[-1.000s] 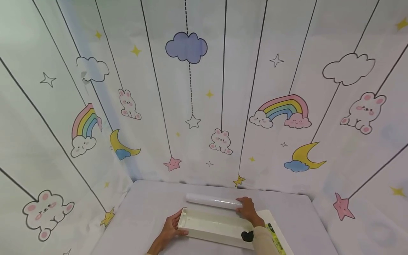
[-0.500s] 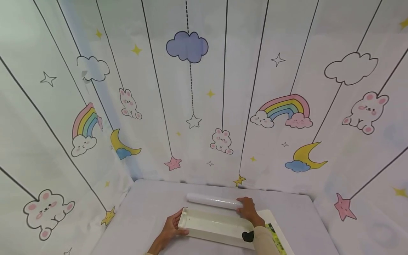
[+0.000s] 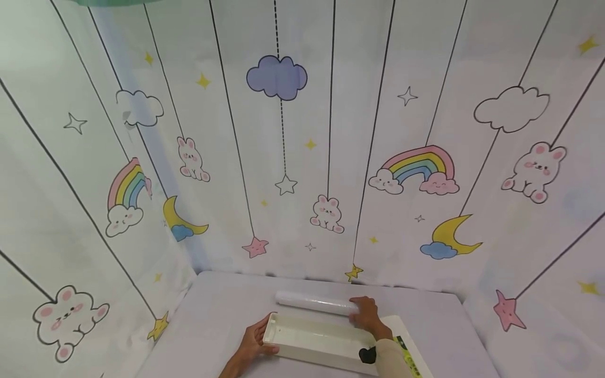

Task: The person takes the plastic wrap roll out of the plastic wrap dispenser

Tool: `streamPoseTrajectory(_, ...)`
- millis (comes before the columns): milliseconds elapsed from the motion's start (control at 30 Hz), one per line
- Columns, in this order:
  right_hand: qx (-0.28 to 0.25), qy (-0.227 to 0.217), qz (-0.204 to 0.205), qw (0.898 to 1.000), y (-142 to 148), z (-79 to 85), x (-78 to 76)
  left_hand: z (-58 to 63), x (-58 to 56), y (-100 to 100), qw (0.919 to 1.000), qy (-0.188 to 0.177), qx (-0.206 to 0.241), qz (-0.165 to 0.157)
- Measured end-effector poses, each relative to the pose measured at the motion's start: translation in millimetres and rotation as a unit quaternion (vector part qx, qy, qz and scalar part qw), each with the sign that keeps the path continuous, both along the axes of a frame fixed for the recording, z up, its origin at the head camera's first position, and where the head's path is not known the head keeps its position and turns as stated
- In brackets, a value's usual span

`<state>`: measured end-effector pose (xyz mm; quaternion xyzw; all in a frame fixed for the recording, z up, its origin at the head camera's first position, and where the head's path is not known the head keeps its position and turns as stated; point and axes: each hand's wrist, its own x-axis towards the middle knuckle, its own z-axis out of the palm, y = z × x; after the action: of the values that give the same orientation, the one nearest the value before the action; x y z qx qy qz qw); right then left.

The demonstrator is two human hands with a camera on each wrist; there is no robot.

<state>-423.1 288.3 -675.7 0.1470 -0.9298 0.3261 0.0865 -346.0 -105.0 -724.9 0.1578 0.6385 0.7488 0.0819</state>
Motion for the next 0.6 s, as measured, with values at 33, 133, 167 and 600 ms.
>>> streamPoseTrajectory(33,-0.003,-0.02,-0.004,1.0,1,0.9,0.6,0.2,-0.6,1,1.0,-0.002,0.001,-0.001)
streamPoseTrajectory(133,-0.005,-0.066,-0.017,0.998,3,3.3,3.3,-0.2,-1.3,4,0.9999,-0.007,0.006,-0.006)
streamPoseTrajectory(167,0.002,-0.069,-0.019,0.997,4,3.4,4.5,-0.7,-1.4,5,0.9999,-0.008,0.007,-0.009)
streamPoseTrajectory(600,-0.018,-0.022,-0.043,0.999,-4,31.7,-18.8,13.0,-13.3,-12,0.9997,0.017,-0.017,-0.006)
